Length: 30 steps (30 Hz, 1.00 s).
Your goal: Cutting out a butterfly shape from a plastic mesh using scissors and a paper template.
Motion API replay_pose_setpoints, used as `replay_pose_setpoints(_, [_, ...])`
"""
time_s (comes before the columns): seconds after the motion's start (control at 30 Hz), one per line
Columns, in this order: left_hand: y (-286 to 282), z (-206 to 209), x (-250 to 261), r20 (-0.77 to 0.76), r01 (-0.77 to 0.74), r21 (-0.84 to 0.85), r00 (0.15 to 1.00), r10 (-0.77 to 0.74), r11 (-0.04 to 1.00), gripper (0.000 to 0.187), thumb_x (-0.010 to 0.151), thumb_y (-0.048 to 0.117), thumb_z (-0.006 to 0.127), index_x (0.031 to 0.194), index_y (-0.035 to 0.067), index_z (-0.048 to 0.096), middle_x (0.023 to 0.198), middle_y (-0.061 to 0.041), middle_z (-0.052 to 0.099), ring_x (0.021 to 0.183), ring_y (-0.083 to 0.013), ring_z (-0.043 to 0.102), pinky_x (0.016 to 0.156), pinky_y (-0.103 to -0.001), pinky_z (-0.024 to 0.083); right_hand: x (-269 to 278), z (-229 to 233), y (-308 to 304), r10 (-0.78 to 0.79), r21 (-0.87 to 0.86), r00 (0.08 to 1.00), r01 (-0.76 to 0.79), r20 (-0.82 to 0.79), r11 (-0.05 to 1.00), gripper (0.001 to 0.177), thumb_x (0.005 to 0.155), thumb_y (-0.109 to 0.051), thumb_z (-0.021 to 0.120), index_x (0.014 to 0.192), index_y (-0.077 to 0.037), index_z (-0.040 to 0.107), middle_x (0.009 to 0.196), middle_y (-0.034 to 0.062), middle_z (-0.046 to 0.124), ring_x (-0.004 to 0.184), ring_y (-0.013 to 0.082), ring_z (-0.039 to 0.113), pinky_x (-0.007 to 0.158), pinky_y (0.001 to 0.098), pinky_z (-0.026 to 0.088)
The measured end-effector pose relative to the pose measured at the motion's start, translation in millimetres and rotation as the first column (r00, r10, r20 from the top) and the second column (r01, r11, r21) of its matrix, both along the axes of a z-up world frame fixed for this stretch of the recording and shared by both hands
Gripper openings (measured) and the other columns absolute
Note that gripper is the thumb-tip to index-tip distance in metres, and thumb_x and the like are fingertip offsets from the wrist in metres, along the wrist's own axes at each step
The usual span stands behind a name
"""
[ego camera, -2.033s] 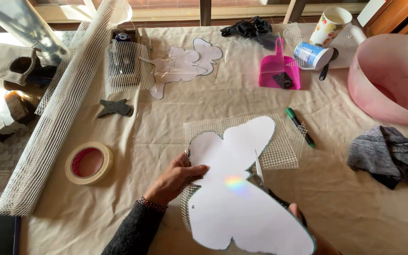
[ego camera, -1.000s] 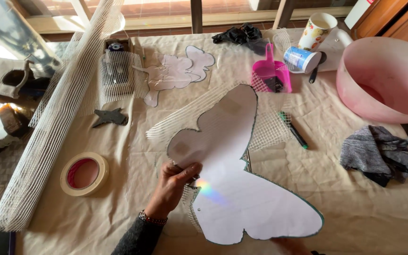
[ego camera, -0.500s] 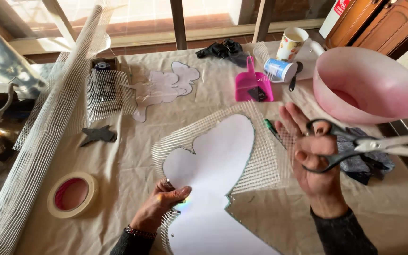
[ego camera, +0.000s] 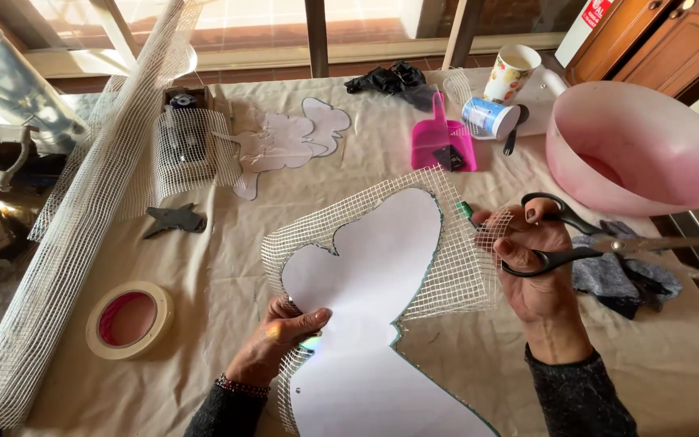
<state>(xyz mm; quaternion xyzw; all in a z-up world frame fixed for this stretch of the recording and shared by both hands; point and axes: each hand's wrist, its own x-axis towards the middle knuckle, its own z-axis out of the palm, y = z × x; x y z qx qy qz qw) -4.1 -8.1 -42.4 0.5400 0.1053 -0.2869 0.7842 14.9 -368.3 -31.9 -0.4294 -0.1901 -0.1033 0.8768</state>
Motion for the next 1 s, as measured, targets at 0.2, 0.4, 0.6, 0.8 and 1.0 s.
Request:
replay_pose_setpoints(0.2, [20,-64,6,0.291,0.045,-0.067,0.956,-0.024,0.997,0.03,0.094,0.009,0.078,0.066,0.004,0.069,0.063,0.006,0.052,0.056,-0.0044,0.04,0.05,-0.026,0.03,-1,-3,4,-0.266,-0.126,0.884,0.236,-0.383,0.964,0.03,0.086,0.003,0.074,0.107,-0.013,0.058,0.095,0.0073,0.068,0.087,0.0202,0.072,0.072,0.0307,0.057])
replay_pose_setpoints(0.4, [10,-57,8,0.231,-0.264,-0.183,0.925,0.302,0.947,0.006,0.085,0.003,0.072,0.086,0.003,0.078,0.079,0.0,0.075,0.071,-0.0094,0.067,0.064,-0.026,0.054,-15,-64,-24,-0.201,-0.299,0.728,-0.006,-0.655,0.954,0.025,0.083,-0.012,0.075,0.102,-0.01,0.059,0.084,0.0062,0.067,0.068,0.0156,0.064,0.056,0.0302,0.052])
replay_pose_setpoints(0.6, [17,-80,6,0.381,-0.134,-0.101,0.91,0.163,0.986,0.016,0.09,0.01,0.078,0.1,-0.003,0.081,0.083,-0.009,0.078,0.072,-0.0146,0.07,0.059,-0.029,0.055,-57,-78,-42,-0.165,-0.359,0.56,-0.257,-0.812,0.897,0.038,0.092,-0.039,0.068,0.111,-0.007,0.063,0.095,0.0127,0.067,0.082,0.0239,0.072,0.06,0.0336,0.052])
replay_pose_setpoints(0.8, [19,-69,7,0.408,-0.156,-0.056,0.898,0.166,0.986,0.017,0.09,0.012,0.077,0.1,-0.002,0.08,0.085,-0.007,0.078,0.074,-0.0134,0.071,0.061,-0.029,0.059,-89,-77,-108,-0.467,-0.754,0.846,0.126,-0.258,0.645,0.034,0.097,-0.015,0.068,0.127,0.0,0.062,0.115,0.0164,0.061,0.098,0.0176,0.062,0.086,0.0316,0.05])
replay_pose_setpoints(1.0, [21,-66,11,0.415,-0.147,-0.064,0.896,0.161,0.987,0.017,0.091,0.01,0.075,0.102,-0.002,0.078,0.088,-0.007,0.078,0.075,-0.0128,0.072,0.065,-0.03,0.061,-135,-31,-67,0.459,-0.116,0.818,-0.523,-0.347,0.844,0.065,0.093,-0.054,0.074,0.095,0.011,0.067,0.098,0.0244,0.064,0.076,0.0177,0.059,0.062,0.0278,0.045])
